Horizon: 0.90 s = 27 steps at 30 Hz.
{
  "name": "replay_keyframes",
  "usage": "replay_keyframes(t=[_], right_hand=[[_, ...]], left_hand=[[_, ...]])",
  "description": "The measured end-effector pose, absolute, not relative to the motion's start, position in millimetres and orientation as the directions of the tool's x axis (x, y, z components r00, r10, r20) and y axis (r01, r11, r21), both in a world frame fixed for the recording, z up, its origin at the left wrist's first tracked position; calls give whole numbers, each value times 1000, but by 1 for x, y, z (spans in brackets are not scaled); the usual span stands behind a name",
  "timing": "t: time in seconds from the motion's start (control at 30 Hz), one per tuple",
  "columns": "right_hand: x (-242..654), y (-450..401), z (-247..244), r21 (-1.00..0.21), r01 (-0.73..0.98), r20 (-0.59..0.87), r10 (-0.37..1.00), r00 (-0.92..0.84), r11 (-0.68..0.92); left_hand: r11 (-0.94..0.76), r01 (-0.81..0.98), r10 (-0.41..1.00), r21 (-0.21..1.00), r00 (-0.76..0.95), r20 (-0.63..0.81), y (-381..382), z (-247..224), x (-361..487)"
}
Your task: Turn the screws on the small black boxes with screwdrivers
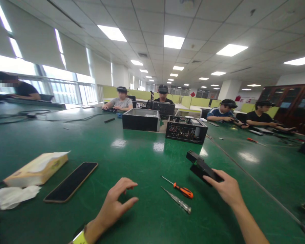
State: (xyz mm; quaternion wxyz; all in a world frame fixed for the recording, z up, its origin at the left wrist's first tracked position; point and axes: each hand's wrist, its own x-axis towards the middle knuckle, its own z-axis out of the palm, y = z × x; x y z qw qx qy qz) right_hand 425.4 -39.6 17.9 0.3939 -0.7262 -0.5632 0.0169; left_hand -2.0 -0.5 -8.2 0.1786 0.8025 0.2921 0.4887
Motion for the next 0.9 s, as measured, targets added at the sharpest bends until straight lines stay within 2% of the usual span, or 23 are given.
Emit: replay_keyframes(t=[0.07,0.2,0.3,0.63,0.77,0.9], right_hand=[[473,-41,3,-527,808,414,751,514,-263],[519,-46,-22,-424,782,307,739,599,-458],[521,-43,-28,-421,782,290,749,596,-460],[524,-34,-32,-386,852,370,787,494,-354],[519,-33,-29,-328,866,382,785,487,-378],[495,-6,-13,-216,883,389,793,469,-417]], left_hand=[[-766,303,643,567,360,676,-1,-8,1],[-765,324,644,557,370,669,-1,-8,4],[-766,337,643,548,378,666,-1,-9,5],[-739,368,673,564,410,615,-1,-11,5],[-734,369,679,569,413,607,-1,-12,5],[-728,369,685,578,409,602,-2,-12,6]])
